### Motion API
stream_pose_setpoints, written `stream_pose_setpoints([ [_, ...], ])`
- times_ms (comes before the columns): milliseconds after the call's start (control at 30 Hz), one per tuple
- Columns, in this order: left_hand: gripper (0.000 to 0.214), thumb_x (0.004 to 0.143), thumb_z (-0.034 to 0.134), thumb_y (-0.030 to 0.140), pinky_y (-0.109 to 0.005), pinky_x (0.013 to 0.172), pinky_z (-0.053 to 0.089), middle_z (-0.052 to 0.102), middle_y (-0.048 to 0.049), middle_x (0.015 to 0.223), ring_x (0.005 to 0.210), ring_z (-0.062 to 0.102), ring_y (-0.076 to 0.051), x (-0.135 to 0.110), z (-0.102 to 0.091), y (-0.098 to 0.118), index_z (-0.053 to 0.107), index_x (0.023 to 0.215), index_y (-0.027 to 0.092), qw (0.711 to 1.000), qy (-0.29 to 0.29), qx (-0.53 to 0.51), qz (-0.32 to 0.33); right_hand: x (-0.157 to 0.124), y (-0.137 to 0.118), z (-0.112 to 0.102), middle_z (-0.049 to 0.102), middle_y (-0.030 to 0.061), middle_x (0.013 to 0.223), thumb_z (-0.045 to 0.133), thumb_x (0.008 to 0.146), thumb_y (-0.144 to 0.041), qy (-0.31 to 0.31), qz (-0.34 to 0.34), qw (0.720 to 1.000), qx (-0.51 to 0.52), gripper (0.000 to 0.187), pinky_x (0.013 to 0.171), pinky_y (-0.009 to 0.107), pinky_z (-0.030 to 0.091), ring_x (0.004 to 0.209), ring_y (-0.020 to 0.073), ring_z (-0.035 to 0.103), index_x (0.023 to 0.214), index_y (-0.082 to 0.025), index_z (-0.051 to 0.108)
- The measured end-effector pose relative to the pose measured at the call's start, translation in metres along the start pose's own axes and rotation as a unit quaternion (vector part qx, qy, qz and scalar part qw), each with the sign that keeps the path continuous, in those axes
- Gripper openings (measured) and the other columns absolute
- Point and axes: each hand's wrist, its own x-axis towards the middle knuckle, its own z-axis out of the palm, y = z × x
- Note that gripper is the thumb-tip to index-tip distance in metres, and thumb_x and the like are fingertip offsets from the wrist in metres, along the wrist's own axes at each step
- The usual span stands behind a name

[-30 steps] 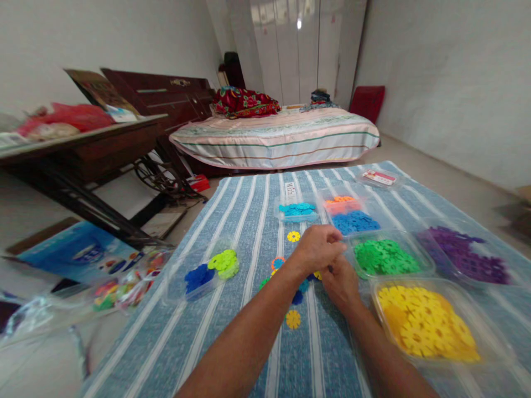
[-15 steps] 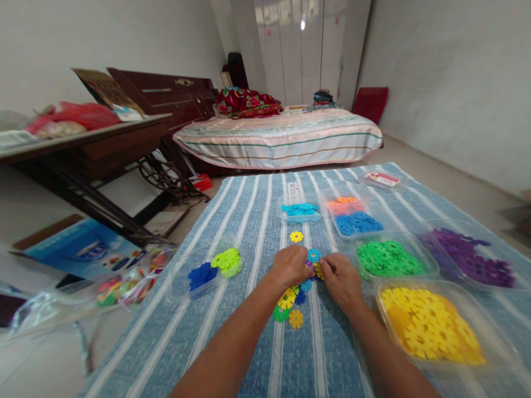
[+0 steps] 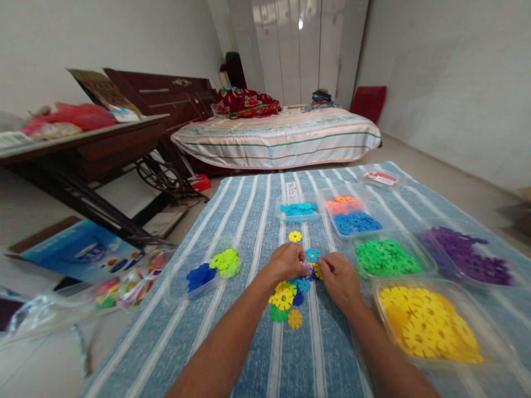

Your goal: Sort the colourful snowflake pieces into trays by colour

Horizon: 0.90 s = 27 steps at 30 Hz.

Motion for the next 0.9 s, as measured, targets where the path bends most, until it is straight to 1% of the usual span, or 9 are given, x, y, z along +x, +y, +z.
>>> stream_pose_setpoints([
  [133, 0.015, 0.056, 0.07, 0.023, -0.019, 0.048, 0.033, 0.058, 0.0037, 0.057, 0.056, 0.052, -0.011, 0.003, 0.001, -0.007, 0.067, 0.067, 0.015, 0.997, -0.017, -0.069, 0.017, 0.0, 0.0, 0.0, 0.062, 0.0029, 0.072, 0.047, 0.085, -0.033, 0.003, -0.001, 1.0, -0.001, 0.027, 0.067, 0.027, 0.033, 0.075, 0.0172, 0.051, 0.068, -0.019, 0.062],
  [333, 0.014, 0.054, 0.067, 0.019, -0.018, 0.048, 0.034, 0.058, 0.0047, 0.057, 0.055, 0.052, -0.009, 0.007, -0.003, -0.017, 0.065, 0.066, 0.013, 0.986, -0.044, -0.152, 0.057, 0.0, 0.0, 0.0, 0.061, 0.0029, 0.071, 0.047, 0.085, -0.033, 0.001, 0.0, 1.0, 0.001, 0.027, 0.066, 0.027, 0.033, 0.074, 0.0168, 0.051, 0.067, -0.019, 0.062],
  [467, 0.011, 0.053, 0.066, 0.018, -0.019, 0.047, 0.031, 0.055, 0.0057, 0.053, 0.053, 0.048, -0.009, 0.006, -0.007, -0.018, 0.063, 0.063, 0.014, 0.985, -0.041, -0.16, 0.059, 0.0, -0.001, 0.0, 0.061, 0.0026, 0.071, 0.046, 0.085, -0.032, 0.001, 0.003, 1.0, 0.001, 0.027, 0.065, 0.027, 0.033, 0.074, 0.0166, 0.051, 0.068, -0.019, 0.063],
  [633, 0.007, 0.051, 0.061, 0.013, -0.019, 0.046, 0.027, 0.051, 0.0071, 0.049, 0.05, 0.043, -0.007, 0.003, -0.01, -0.014, 0.061, 0.058, 0.014, 0.986, -0.033, -0.152, 0.054, 0.0, -0.002, 0.0, 0.06, 0.0024, 0.07, 0.046, 0.085, -0.032, 0.0, -0.001, 1.0, -0.008, 0.028, 0.065, 0.027, 0.032, 0.073, 0.0162, 0.051, 0.067, -0.019, 0.063],
  [767, 0.003, 0.053, 0.06, 0.013, -0.018, 0.048, 0.03, 0.051, 0.0066, 0.049, 0.051, 0.045, -0.008, 0.002, -0.015, -0.011, 0.059, 0.055, 0.014, 0.984, -0.031, -0.167, 0.059, 0.0, -0.002, 0.0, 0.06, 0.002, 0.069, 0.045, 0.084, -0.031, 0.007, -0.007, 1.0, -0.009, 0.028, 0.065, 0.026, 0.032, 0.073, 0.0158, 0.05, 0.065, -0.019, 0.062],
  [900, 0.004, 0.058, 0.059, 0.017, -0.018, 0.049, 0.034, 0.054, 0.0051, 0.052, 0.052, 0.048, -0.009, 0.004, -0.023, -0.006, 0.059, 0.059, 0.013, 0.977, -0.016, -0.201, 0.065, 0.001, -0.002, 0.0, 0.06, 0.0024, 0.07, 0.046, 0.084, -0.031, 0.007, -0.01, 1.0, -0.003, 0.026, 0.065, 0.025, 0.033, 0.074, 0.0159, 0.05, 0.068, -0.019, 0.063],
])
